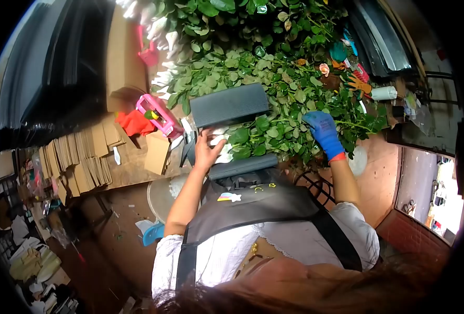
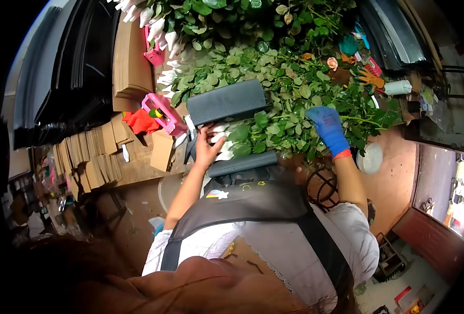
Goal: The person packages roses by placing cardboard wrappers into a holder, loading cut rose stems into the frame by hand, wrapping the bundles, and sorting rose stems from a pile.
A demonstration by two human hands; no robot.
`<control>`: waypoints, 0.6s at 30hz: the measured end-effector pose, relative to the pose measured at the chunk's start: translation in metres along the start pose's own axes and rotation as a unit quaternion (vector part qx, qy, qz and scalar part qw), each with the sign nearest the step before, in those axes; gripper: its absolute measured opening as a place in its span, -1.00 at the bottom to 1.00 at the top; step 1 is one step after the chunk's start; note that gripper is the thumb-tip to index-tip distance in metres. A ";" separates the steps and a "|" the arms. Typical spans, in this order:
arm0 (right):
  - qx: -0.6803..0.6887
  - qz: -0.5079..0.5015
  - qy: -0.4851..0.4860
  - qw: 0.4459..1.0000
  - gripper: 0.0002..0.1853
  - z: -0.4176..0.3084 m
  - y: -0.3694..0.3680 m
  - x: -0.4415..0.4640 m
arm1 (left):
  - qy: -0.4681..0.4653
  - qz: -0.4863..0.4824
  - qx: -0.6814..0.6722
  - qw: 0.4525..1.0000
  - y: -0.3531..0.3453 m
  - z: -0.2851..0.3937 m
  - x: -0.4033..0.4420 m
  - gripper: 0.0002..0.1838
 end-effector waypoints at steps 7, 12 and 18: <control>-0.049 -0.193 0.002 0.980 -0.73 -0.001 0.013 0.073 | -0.055 -0.024 0.036 0.998 -0.005 0.019 0.003 -0.52; 0.076 0.127 0.025 0.989 -0.65 -0.003 0.003 0.227 | -0.039 -0.038 0.064 0.996 -0.008 0.036 0.005 -0.54; -0.011 -0.071 -0.075 0.995 -0.58 -0.011 -0.086 0.296 | -0.007 -0.056 0.053 0.997 -0.011 0.015 0.004 -0.51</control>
Point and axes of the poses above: each hand's wrist, its own x-axis towards the middle knuckle, its own y-axis out of the back of the hand, z = x × y, the point moved 10 cm from there along x, towards the middle knuckle, and after that the axes turned 12 degrees about -x, right-handed, at the moved point
